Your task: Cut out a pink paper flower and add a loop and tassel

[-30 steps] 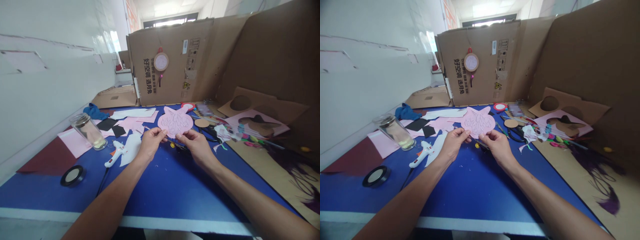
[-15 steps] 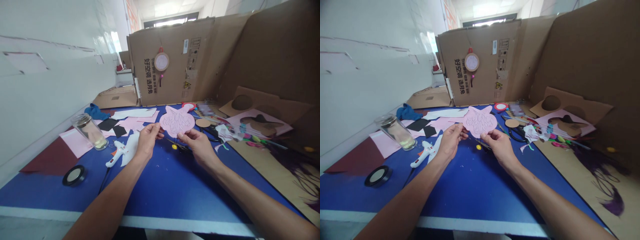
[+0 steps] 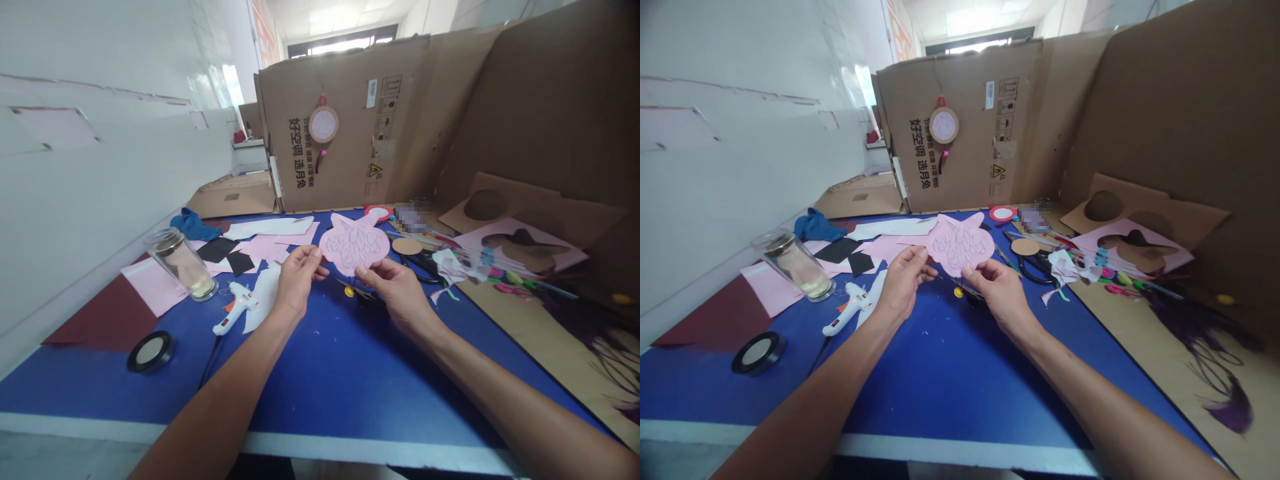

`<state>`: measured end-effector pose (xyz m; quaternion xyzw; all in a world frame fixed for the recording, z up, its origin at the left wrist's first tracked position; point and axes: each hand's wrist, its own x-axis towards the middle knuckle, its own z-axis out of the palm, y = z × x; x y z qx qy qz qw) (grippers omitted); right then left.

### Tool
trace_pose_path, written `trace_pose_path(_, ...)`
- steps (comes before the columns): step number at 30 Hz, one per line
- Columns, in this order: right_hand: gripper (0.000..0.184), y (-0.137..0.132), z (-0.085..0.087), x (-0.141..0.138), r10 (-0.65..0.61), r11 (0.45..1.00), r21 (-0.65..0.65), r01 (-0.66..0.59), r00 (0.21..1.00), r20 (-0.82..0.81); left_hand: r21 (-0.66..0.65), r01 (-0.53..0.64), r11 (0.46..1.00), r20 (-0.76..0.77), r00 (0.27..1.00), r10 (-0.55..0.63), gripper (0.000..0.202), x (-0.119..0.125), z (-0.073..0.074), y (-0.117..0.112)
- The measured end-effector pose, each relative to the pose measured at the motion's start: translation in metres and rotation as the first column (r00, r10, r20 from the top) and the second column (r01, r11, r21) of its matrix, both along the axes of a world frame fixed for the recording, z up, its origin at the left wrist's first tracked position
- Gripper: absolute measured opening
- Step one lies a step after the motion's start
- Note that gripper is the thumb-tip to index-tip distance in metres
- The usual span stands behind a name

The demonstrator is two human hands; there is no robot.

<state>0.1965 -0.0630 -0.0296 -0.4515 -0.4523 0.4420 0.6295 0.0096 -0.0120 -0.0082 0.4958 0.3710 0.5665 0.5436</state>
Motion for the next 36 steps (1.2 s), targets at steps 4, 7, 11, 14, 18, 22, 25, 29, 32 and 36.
trace_pose_path(4,0.035,0.0007,-0.001,0.0004,0.003,1.0,0.006,-0.003,1.0,0.0,0.006,-0.014,1.0,-0.032,0.999,0.014,0.028,-0.0007,0.0003,0.0001)
trace_pose_path(7,0.036,0.0016,-0.0023,0.0011,-0.012,1.0,-0.005,0.012,1.0,-0.001,-0.021,-0.049,0.999,0.012,0.999,0.05,0.034,-0.0028,0.0007,0.0023)
trace_pose_path(11,0.037,0.0017,-0.0024,0.0006,-0.007,1.0,0.002,0.007,1.0,-0.006,-0.051,0.02,0.998,-0.017,1.0,-0.021,0.04,-0.0031,-0.0012,0.0032)
trace_pose_path(14,0.036,0.0007,-0.0009,-0.0002,0.0,1.0,0.005,0.0,1.0,-0.006,-0.052,0.096,0.994,-0.078,0.992,-0.1,0.04,-0.0016,-0.0033,0.0014)
trace_pose_path(18,0.035,-0.0004,0.001,-0.0002,0.02,1.0,-0.002,-0.02,1.0,-0.012,-0.005,0.119,0.993,-0.114,0.986,-0.119,0.033,-0.0001,-0.0038,-0.0004)
trace_pose_path(22,0.035,0.0002,0.0004,0.001,0.01,1.0,-0.003,-0.01,1.0,0.011,0.006,0.126,0.992,-0.098,0.987,-0.125,0.033,0.0004,-0.0025,-0.0008)
trace_pose_path(25,0.035,0.0006,-0.0006,0.0015,0.001,1.0,0.01,-0.001,1.0,0.008,-0.015,0.123,0.992,-0.05,0.991,-0.124,0.041,0.0002,-0.0015,-0.0011)
trace_pose_path(29,0.035,-0.0005,0.0,0.0003,0.026,1.0,0.007,-0.025,1.0,-0.006,-0.005,0.133,0.991,-0.08,0.988,-0.133,0.048,0.0004,-0.0021,-0.0017)
trace_pose_path(32,0.035,-0.0018,0.0018,-0.0008,0.042,0.999,0.005,-0.041,0.999,-0.018,0.009,0.12,0.993,-0.122,0.985,-0.118,0.042,0.0016,-0.0039,-0.0019)
trace_pose_path(36,0.035,-0.0022,0.0029,-0.0013,0.052,0.999,-0.01,-0.052,0.999,-0.017,0.016,0.115,0.993,-0.135,0.984,-0.112,0.035,0.0028,-0.005,-0.0023)
